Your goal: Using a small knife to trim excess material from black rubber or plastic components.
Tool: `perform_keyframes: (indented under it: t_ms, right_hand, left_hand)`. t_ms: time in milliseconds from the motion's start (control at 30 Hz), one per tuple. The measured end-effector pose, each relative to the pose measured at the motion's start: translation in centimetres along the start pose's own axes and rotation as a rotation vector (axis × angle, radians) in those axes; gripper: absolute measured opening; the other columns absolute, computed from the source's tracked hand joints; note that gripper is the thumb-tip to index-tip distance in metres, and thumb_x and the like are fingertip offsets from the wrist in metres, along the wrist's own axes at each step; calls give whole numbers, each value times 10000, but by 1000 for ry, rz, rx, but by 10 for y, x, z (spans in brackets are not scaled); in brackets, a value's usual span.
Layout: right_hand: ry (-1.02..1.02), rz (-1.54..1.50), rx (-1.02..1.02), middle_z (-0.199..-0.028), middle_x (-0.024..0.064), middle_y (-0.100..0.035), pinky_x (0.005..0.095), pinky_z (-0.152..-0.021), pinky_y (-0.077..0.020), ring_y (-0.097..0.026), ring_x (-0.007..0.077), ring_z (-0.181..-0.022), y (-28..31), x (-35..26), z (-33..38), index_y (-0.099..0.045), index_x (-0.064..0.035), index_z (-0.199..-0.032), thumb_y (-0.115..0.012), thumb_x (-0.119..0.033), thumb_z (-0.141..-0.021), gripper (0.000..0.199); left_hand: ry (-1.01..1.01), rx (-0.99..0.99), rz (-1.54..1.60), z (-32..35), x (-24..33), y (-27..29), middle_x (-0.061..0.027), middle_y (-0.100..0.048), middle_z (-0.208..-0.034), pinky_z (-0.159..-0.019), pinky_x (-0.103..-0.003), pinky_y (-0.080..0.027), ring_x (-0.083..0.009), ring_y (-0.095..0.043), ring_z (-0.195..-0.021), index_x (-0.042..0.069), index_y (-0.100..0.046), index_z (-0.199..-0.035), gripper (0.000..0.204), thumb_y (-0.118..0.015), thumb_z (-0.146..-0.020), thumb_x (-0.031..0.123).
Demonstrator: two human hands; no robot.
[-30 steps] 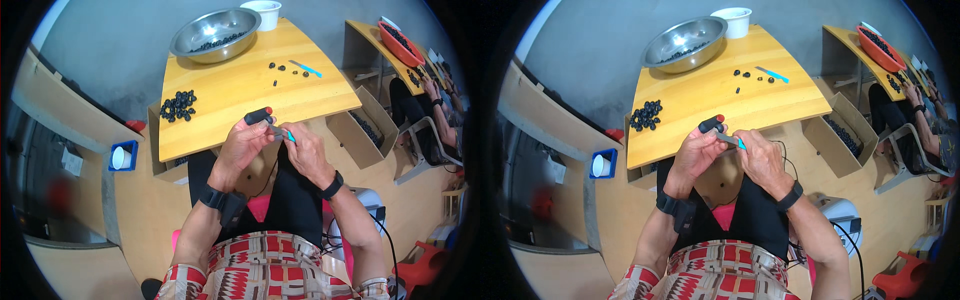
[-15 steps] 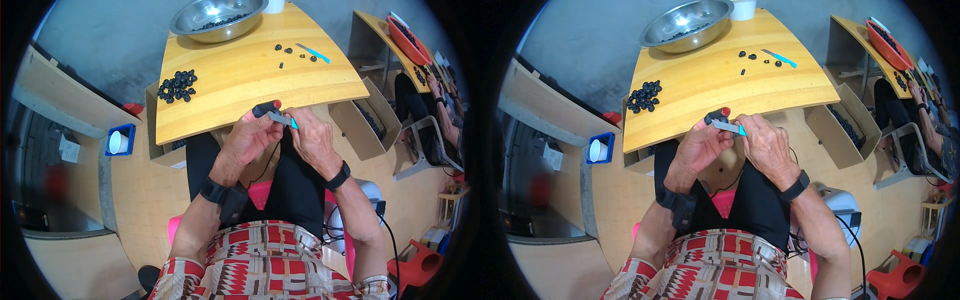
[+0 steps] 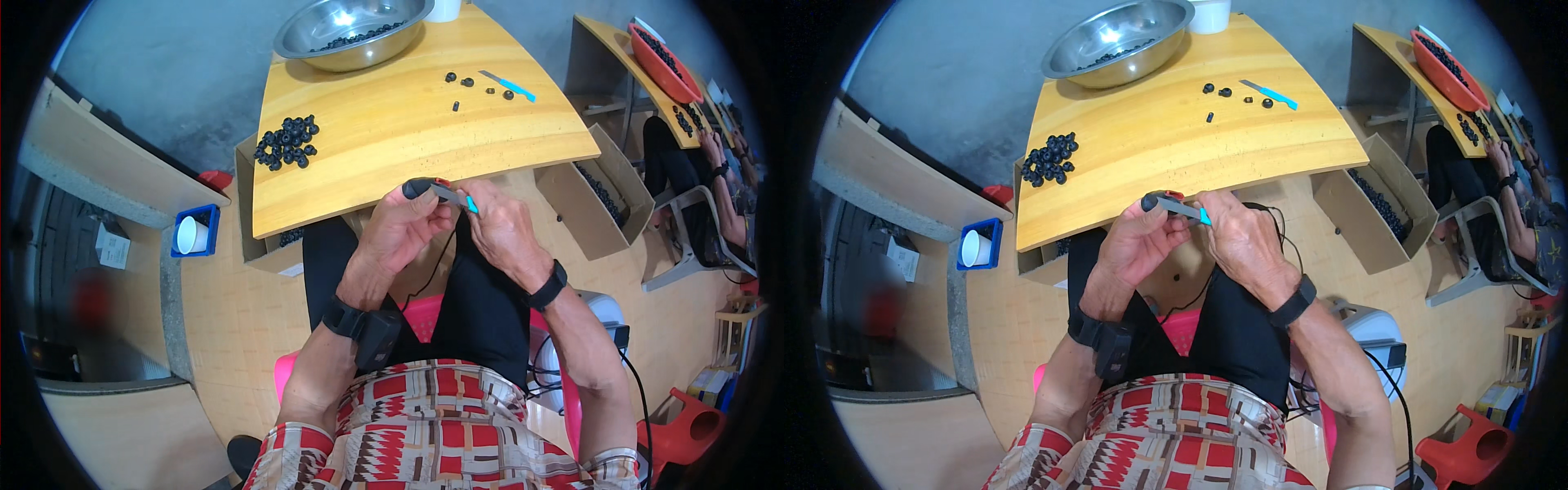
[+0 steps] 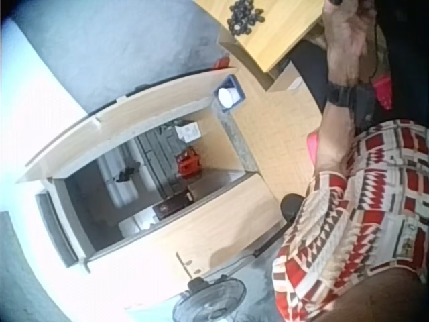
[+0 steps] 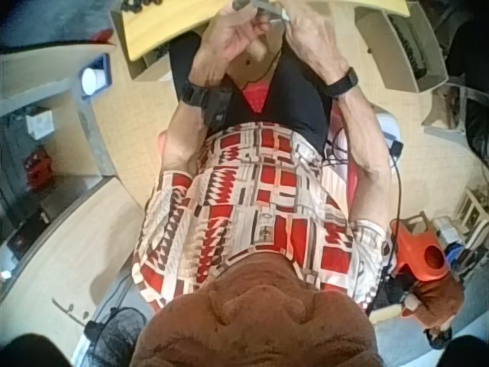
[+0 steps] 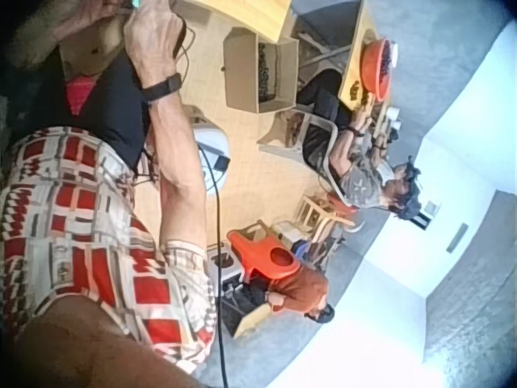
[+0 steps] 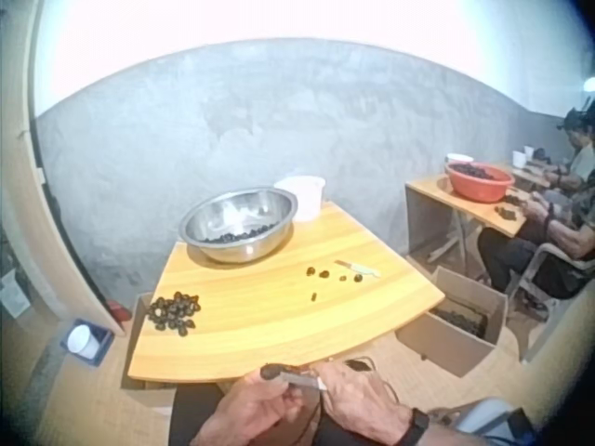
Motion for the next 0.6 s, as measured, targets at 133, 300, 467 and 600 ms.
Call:
perform_keyframes:
  t_ms: [133, 300, 467, 600]
  right_hand:
    - [-117, 104, -73, -825, 181, -595, 431, -574, -465, -577, 385, -692, -8, 25, 4, -536, -34, -940, -533, -31, -788, 152]
    - [-149, -365, 117, -863, 182, -623, 361, -660, -492, -624, 331, -787, 14, 5, -3, -572, -1, -967, -537, -73, -844, 147]
    - [-139, -369, 81, -853, 150, -629, 287, -643, -496, -643, 242, -758, 13, -9, -4, -590, -4, -1014, -645, -33, -769, 252]
    - [-94, -456, 77, -854, 148, -627, 287, -650, -497, -640, 238, -759, 11, -8, -4, -589, -10, -1034, -629, -19, -777, 260]
  left_hand:
    - [37, -60, 66, 5, -5, -3, -87, -618, -878, -706, -294, -503, -160, -596, -753, 9, -572, -974, 162, -596, -838, 94]
    - [-19, -24, 50, 2, 2, -3, -75, -623, -902, -759, -309, -503, -170, -604, -808, 20, -574, -992, 190, -624, -815, 69]
    - [-78, 7, 61, 1, 0, -6, -67, -617, -941, -812, -308, -482, -170, -597, -869, 41, -558, -1049, 235, -619, -826, 89]
    - [-47, 20, 94, 3, 0, -8, -59, -605, -957, -783, -302, -485, -166, -596, -854, 59, -532, -1103, 282, -600, -855, 175]
Point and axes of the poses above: each hand's wrist, its own z-axis away from the middle knuckle, its own y-axis out of the back of the hand, x = y × z, the point moved 9 cm from there along -z, towards the middle knuckle
